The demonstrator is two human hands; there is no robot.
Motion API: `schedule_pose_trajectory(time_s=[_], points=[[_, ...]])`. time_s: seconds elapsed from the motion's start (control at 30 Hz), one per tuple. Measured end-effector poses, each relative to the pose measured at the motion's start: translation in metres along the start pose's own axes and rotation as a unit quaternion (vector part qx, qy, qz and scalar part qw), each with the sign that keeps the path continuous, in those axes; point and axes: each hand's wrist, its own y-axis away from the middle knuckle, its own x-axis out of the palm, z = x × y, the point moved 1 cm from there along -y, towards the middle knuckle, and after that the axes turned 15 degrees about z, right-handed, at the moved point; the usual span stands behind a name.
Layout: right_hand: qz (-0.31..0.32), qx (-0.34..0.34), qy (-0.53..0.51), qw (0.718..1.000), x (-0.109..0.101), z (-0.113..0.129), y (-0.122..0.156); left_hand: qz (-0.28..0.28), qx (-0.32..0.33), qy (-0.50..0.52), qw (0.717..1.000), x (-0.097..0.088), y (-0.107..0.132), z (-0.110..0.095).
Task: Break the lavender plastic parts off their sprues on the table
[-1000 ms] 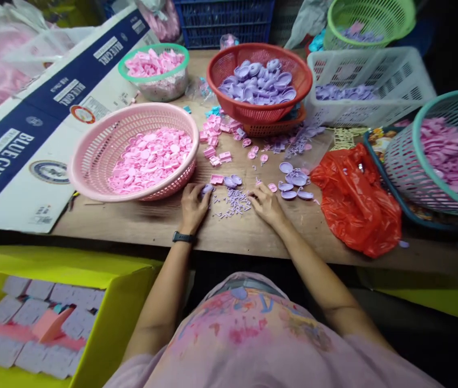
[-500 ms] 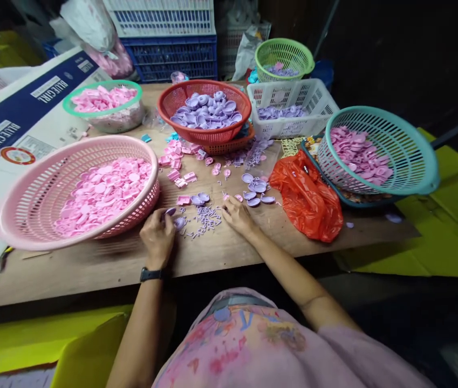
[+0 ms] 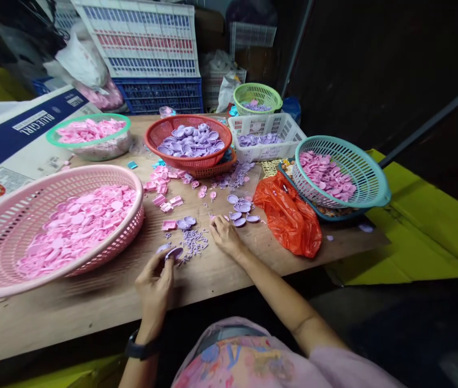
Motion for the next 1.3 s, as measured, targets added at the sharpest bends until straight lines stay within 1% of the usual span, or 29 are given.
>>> schedule_pose_trajectory(time_s=[0.1,0.17,0.23,0.33,0.43,0.5,0.6,0.73,0.83,0.9,1.0,1.07,1.13,1.23,1.3], points=[[-0.004,0.017,-0.112,0.994,0.000,0.001,0.000,0.010,-0.025,0.036,0.999,0.005,0.002,-0.006],[-0.004,0.027,-0.193,0.981,0.001,0.003,0.001,0.011,-0.034,0.048,0.998,0.009,0.003,-0.007],[-0.002,0.029,-0.262,0.965,0.003,0.004,0.001,0.004,-0.039,0.064,0.997,0.013,0.003,-0.003],[0.022,0.019,-0.346,0.938,0.008,0.006,0.000,-0.009,-0.039,0.091,0.995,0.017,0.002,0.006],[0.044,0.013,-0.413,0.909,0.012,0.006,-0.002,-0.017,-0.035,0.075,0.996,0.018,0.002,0.012],[0.045,0.005,-0.438,0.898,0.014,0.006,-0.003,-0.022,-0.031,0.045,0.998,0.018,0.001,0.012],[0.037,-0.014,-0.446,0.894,0.014,0.009,-0.002,-0.040,-0.025,0.021,0.999,0.017,0.000,0.007],[0.022,-0.021,-0.457,0.889,0.013,0.015,0.002,-0.058,-0.045,0.075,0.994,0.020,-0.005,0.005],[-0.002,-0.025,-0.445,0.895,0.013,0.020,0.005,-0.080,-0.050,0.083,0.992,0.022,-0.008,0.006],[-0.019,-0.027,-0.441,0.897,0.013,0.022,0.005,-0.084,-0.026,0.064,0.994,0.024,-0.011,0.005],[-0.024,-0.030,-0.441,0.897,0.014,0.024,0.006,-0.070,0.025,0.019,0.997,0.028,-0.014,0.001],[-0.023,-0.035,-0.431,0.901,0.014,0.024,0.006,-0.075,0.045,-0.010,0.996,0.032,-0.016,-0.002],[-0.022,-0.041,-0.420,0.906,0.013,0.024,0.007,-0.091,0.049,-0.021,0.994,0.036,-0.016,-0.004],[-0.031,-0.054,-0.395,0.917,0.009,0.027,0.011,-0.076,0.040,0.018,0.996,0.043,-0.017,-0.003],[-0.049,-0.073,-0.337,0.937,0.004,0.031,0.014,-0.067,0.025,0.032,0.997,0.047,-0.017,0.000]])
